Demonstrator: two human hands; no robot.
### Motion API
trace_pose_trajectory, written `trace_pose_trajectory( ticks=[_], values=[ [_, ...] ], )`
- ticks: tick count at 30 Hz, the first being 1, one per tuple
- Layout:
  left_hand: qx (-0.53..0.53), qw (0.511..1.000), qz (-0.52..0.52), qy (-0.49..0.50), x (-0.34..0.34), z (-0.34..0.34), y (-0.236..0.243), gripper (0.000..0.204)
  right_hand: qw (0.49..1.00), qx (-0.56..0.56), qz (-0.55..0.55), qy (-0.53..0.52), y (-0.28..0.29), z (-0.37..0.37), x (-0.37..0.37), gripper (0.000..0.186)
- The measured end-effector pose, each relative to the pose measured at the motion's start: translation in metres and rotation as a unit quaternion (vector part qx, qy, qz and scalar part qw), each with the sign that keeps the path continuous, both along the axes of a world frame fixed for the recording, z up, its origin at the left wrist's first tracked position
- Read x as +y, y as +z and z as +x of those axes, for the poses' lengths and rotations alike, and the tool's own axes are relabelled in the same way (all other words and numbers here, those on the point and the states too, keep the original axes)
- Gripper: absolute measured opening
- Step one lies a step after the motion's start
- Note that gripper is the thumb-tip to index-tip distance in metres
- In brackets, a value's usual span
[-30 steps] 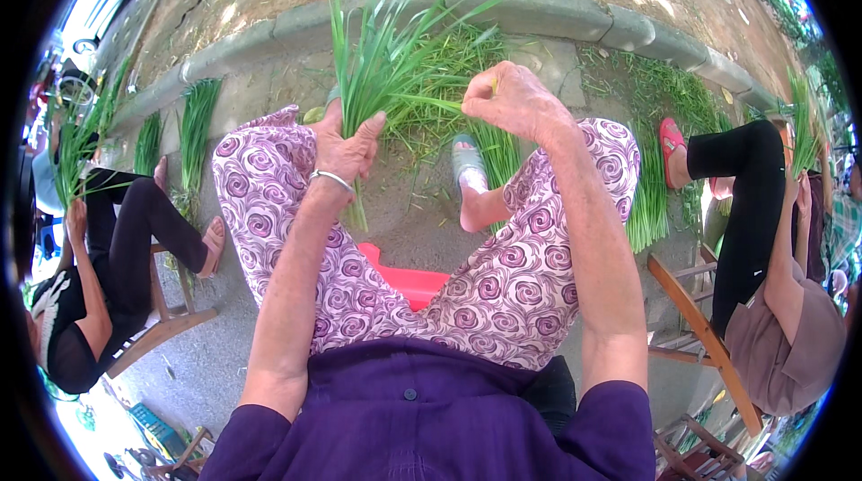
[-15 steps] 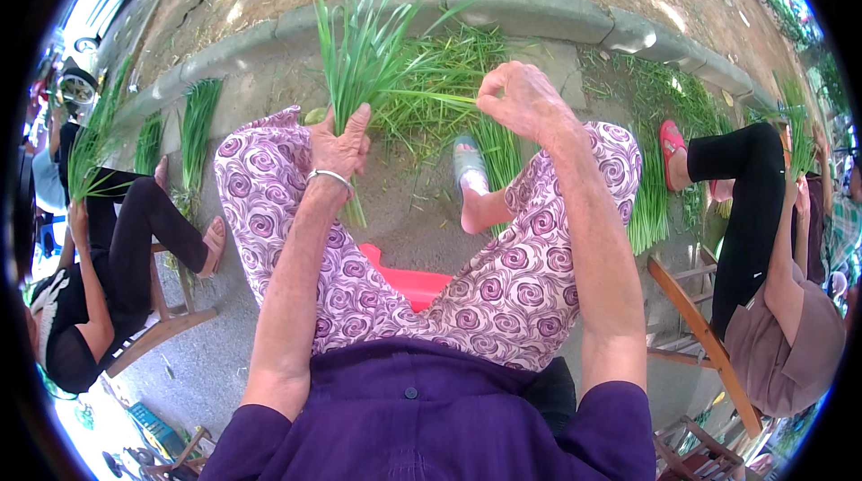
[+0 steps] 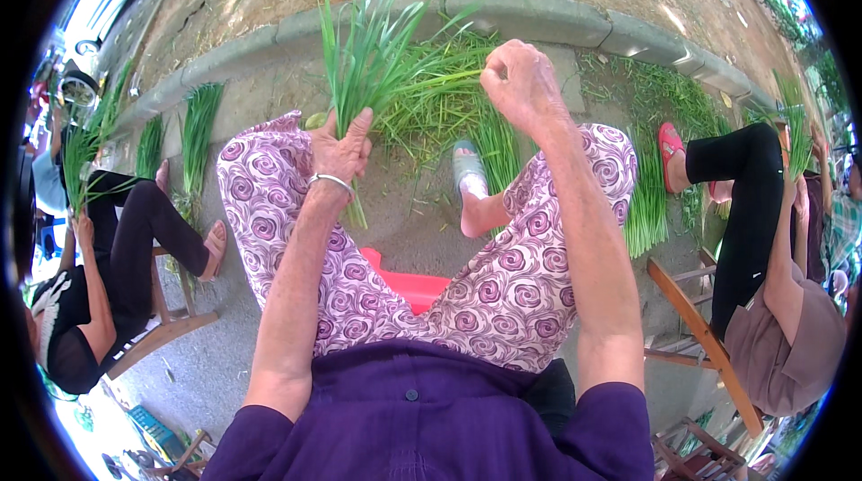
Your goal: The person cleans a bunch of green stalks by hand, pulling individual leaves and placing the cleaned bunch onto a pile on the ground.
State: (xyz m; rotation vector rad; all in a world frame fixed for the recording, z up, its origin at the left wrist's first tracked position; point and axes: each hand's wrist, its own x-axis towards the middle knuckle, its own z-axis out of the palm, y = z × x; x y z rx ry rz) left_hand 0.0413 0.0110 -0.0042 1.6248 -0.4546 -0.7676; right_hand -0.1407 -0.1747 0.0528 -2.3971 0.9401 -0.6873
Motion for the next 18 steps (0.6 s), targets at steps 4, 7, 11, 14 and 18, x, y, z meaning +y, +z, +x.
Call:
trace_pose_trajectory(
  ticks=[4,7,11,14,18],
  values=[
    [-0.005,0.999,-0.032,-0.032,-0.002,-0.008,0.006,0.036,0.991,-0.030,-0.120,-0.040,-0.001,0.006,-0.005,0.011],
    [-0.012,0.998,-0.028,-0.057,-0.002,-0.009,0.008,0.035,0.984,-0.040,-0.159,-0.069,0.003,0.009,-0.005,0.011],
    [0.011,0.996,-0.070,-0.055,-0.002,-0.010,0.010,0.035,0.975,-0.094,-0.134,-0.148,0.005,0.000,-0.019,0.014],
    [0.010,0.995,-0.076,-0.064,-0.001,-0.010,0.011,0.035,0.969,-0.124,-0.095,-0.191,0.010,-0.007,-0.026,0.018],
    [0.006,0.993,-0.072,-0.088,0.000,-0.009,0.011,0.035,0.968,-0.137,-0.089,-0.190,0.011,-0.014,-0.033,0.021]
  ],
)
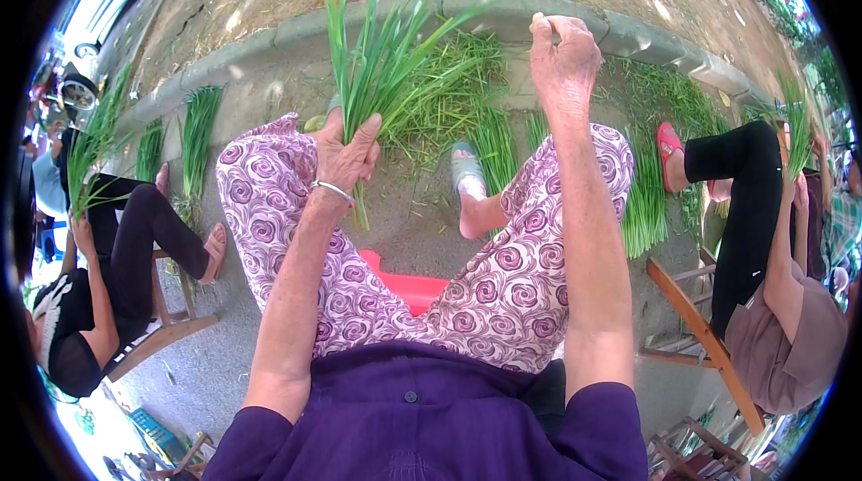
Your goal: The person cleans a bunch of green stalks by hand, pulling individual leaves and placing the cleaned bunch onto a pile on the ground.
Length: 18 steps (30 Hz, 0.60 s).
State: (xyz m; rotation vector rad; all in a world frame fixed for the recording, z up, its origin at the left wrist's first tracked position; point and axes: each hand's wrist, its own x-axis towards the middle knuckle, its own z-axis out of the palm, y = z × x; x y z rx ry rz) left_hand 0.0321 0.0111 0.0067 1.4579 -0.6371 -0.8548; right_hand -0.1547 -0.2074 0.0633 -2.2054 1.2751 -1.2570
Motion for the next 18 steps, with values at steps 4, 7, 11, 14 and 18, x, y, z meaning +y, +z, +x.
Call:
trace_pose_trajectory(
  ticks=[4,7,11,14,18],
  values=[
    [-0.015,1.000,0.020,-0.016,0.0018,0.0006,0.0008,0.034,0.999,0.004,-0.021,-0.041,0.0068,0.0025,0.0065,0.021],
    [-0.001,0.999,0.016,-0.036,0.0019,-0.0021,0.0021,0.032,0.995,-0.016,-0.066,-0.079,-0.0008,0.0034,-0.0021,0.023],
    [0.004,0.999,0.006,-0.050,0.0028,-0.0037,0.0033,0.032,0.999,0.003,-0.013,-0.052,0.0017,-0.0036,-0.0018,0.023],
    [0.012,0.998,0.006,-0.057,0.0032,-0.0042,0.0026,0.033,0.999,-0.010,0.024,-0.046,0.0035,-0.0050,-0.0003,0.022],
    [0.005,0.998,0.014,-0.067,0.0040,-0.0034,0.0027,0.034,0.996,-0.017,0.068,-0.062,0.0057,-0.0041,0.0015,0.022]
  ],
)
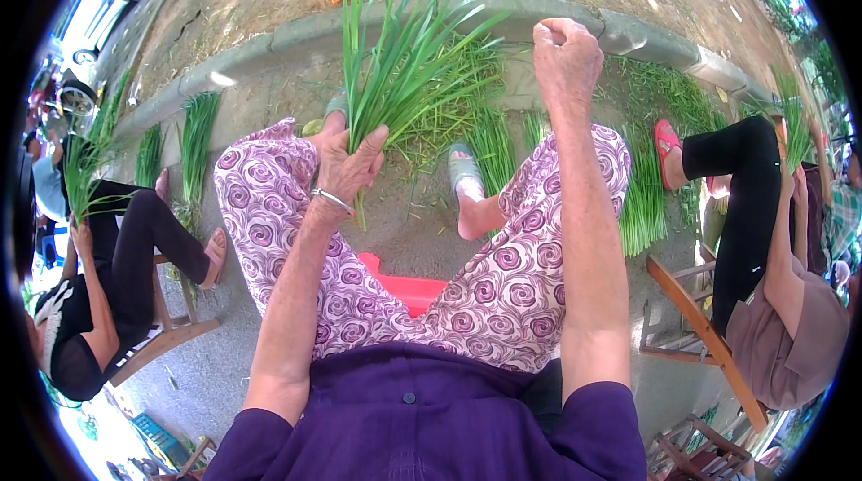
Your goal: The person cleans a bunch of green stalks by hand, pulling individual leaves and placing the cleaned bunch onto a pile on the ground.
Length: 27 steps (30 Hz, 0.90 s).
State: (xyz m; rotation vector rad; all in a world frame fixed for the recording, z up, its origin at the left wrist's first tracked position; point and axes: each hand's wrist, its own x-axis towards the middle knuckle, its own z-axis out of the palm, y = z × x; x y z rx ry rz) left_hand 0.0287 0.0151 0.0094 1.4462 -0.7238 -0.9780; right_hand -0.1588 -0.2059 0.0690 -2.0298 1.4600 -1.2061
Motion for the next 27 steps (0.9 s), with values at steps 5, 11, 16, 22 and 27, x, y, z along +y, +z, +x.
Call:
trace_pose_trajectory(
  ticks=[5,11,16,22,27],
  values=[
    [0.010,1.000,0.017,0.002,0.001,-0.002,0.005,0.036,0.996,-0.011,0.079,0.048,0.009,0.003,0.009,0.023],
    [0.021,0.999,0.031,-0.023,0.001,-0.002,0.006,0.039,0.955,-0.115,0.182,0.205,0.007,0.010,0.016,0.024],
    [0.003,0.998,0.036,-0.046,0.001,-0.001,0.004,0.039,0.958,-0.071,0.168,0.223,0.005,0.011,0.014,0.025],
    [-0.003,0.997,0.036,-0.072,0.001,-0.002,0.005,0.040,0.909,-0.120,0.277,0.287,0.004,0.007,0.014,0.027],
    [-0.003,0.997,0.040,-0.067,0.001,-0.002,0.004,0.039,0.904,-0.034,0.295,0.307,0.008,0.006,0.019,0.026]
  ],
)
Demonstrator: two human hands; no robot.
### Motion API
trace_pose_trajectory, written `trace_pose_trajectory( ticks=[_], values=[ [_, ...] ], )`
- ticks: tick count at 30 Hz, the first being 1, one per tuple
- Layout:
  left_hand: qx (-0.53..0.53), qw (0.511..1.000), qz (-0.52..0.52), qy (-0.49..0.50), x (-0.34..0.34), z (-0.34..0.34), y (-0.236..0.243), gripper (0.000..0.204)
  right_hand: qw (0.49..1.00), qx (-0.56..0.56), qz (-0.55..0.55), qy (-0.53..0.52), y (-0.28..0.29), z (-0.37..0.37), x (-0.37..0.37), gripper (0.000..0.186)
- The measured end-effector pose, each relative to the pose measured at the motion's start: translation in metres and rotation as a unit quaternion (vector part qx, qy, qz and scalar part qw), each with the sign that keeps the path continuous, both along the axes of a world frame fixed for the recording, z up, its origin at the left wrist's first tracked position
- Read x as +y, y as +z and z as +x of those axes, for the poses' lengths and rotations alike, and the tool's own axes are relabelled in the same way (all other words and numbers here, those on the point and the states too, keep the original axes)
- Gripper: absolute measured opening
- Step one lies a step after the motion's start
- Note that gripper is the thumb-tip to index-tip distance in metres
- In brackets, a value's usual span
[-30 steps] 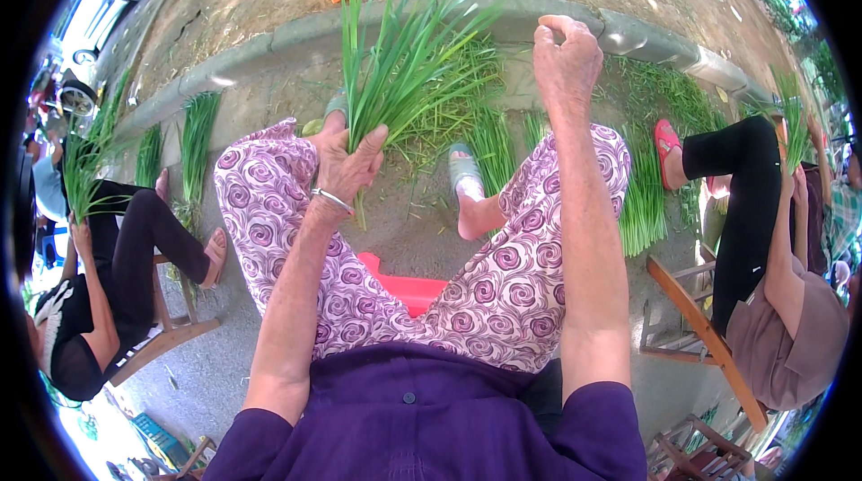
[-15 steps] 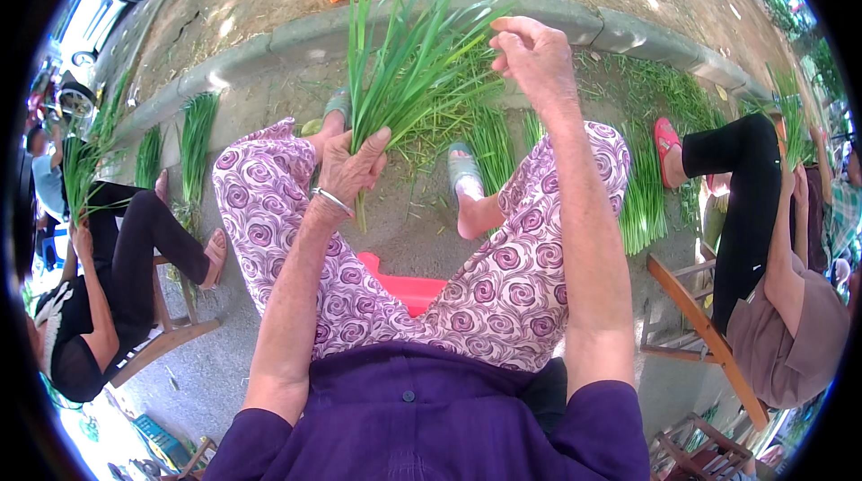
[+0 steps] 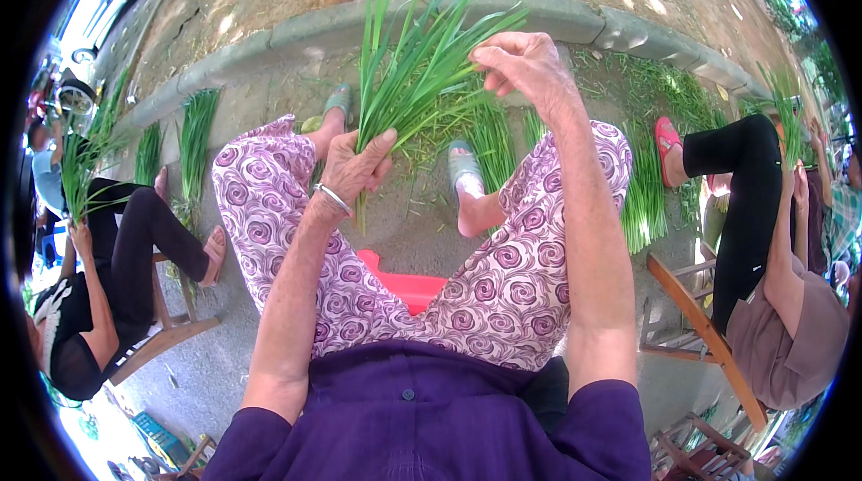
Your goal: The person cleans a bunch of green stalks by hand, pulling individual leaves and placing the cleaned bunch onto a pile on the ground.
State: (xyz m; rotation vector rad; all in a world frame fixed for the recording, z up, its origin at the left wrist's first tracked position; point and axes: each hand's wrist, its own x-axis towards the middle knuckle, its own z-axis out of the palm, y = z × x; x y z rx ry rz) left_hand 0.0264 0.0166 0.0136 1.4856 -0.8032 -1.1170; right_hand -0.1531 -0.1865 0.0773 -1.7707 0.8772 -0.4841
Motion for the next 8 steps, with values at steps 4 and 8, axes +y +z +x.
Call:
trace_pose_trajectory(
  ticks=[4,8],
  values=[
    [-0.005,1.000,0.008,0.028,-0.0015,0.0007,-0.0035,0.041,0.999,0.034,-0.034,0.024,-0.0020,0.0000,0.0028,0.023],
    [-0.022,0.997,0.037,0.057,-0.0020,0.0034,-0.0071,0.043,0.997,0.047,-0.023,0.057,-0.0067,-0.0008,0.0016,0.021]
  ],
)
